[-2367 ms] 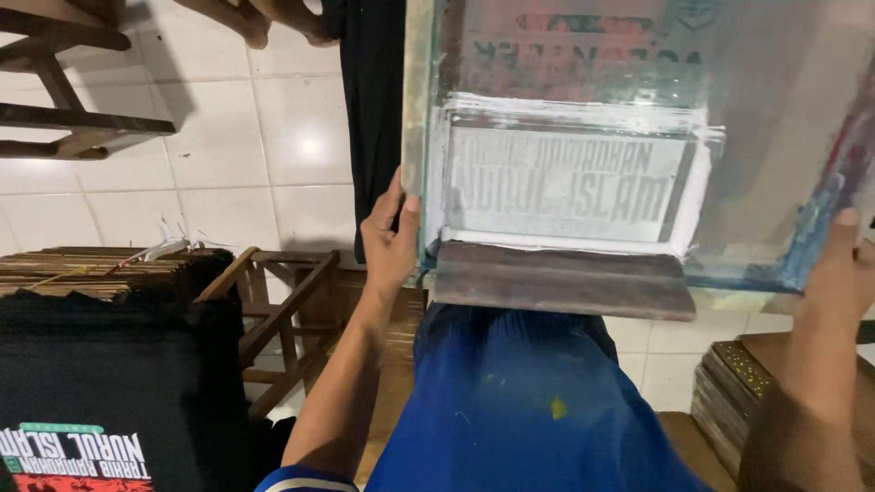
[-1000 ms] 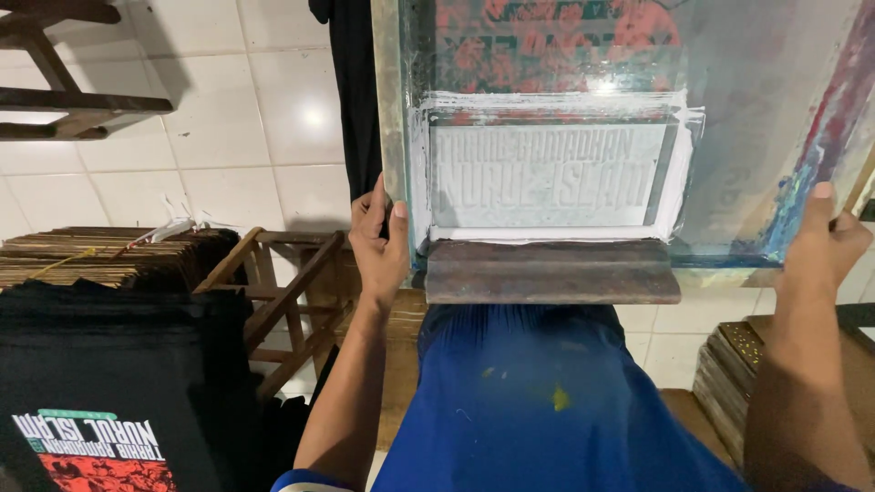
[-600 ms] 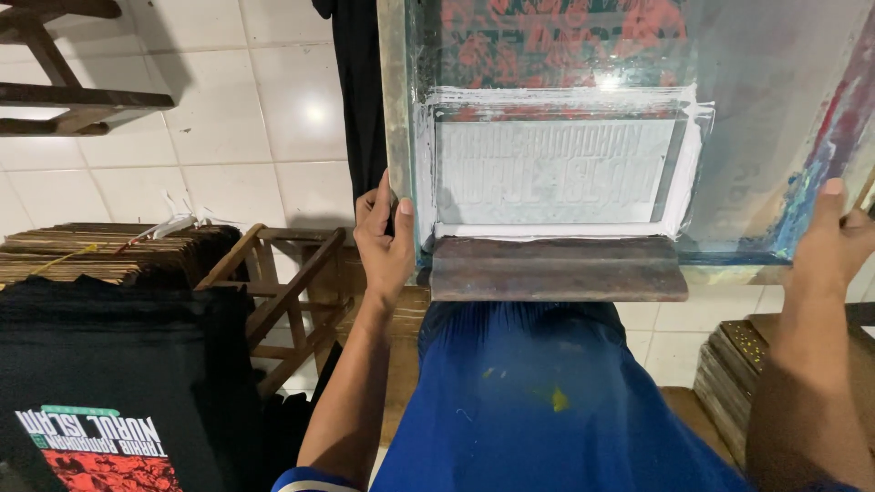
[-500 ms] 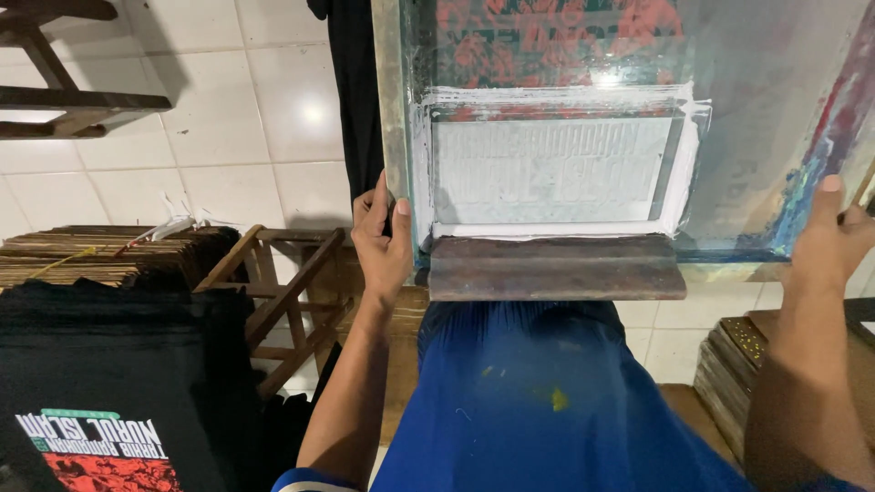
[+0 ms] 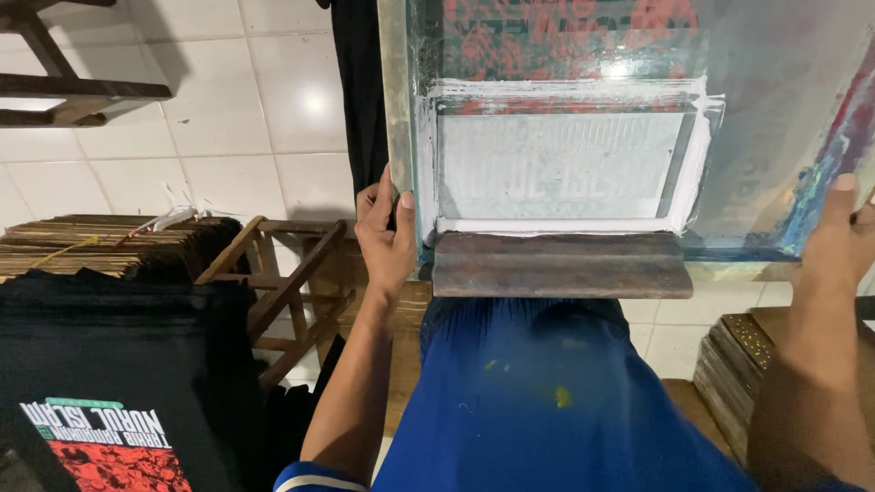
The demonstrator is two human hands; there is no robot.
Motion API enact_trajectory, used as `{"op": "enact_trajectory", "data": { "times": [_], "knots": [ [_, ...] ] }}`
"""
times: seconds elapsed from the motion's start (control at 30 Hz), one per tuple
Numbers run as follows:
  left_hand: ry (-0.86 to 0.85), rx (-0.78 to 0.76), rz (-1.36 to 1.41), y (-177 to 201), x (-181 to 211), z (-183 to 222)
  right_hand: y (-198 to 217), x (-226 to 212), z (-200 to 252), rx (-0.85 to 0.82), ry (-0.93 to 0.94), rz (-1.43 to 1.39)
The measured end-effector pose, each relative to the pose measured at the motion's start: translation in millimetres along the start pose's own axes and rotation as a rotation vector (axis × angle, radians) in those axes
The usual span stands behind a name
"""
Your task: Screen printing a design onto black t-shirts using a squeegee and white ink
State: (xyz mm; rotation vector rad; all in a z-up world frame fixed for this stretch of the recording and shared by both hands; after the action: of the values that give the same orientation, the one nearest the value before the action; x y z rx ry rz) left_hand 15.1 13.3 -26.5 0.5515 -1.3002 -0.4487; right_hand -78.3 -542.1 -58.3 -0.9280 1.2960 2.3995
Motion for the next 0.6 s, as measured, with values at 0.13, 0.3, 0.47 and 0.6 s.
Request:
{"op": "enact_trajectory", "data": {
  "times": [0.13, 0.3, 0.47, 0.6],
  "knots": [
    [-0.017, 0.011, -0.008, 0, -2, 1, 1, 14, -8, 0.055, -0.062, 0.065],
    [-0.002, 0.008, -0.023, 0, 0, 0, -1, 4, -2, 0.058, -0.167, 0.028],
    [0.005, 0.003, -0.004, -1, -5, 1, -4, -14, 15, 0.058, -0.249, 0.032],
    [-0.082, 0.042, -0.029, -3, -10, 1, -1, -1, 3, 0.052, -0.206, 0.061]
  ]
}}
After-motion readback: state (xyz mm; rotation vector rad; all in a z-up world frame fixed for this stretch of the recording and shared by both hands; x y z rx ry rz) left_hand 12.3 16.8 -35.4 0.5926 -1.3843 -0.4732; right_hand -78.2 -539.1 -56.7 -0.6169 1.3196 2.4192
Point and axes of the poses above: each hand's wrist, its own z-axis away from the middle knuckle, its own y-axis out of the back of the hand, x = y × z, the point moved 2 cm from there along -z, towards the middle knuckle, and after that the axes turned 8 degrees about -z, right-handed, at the moved point
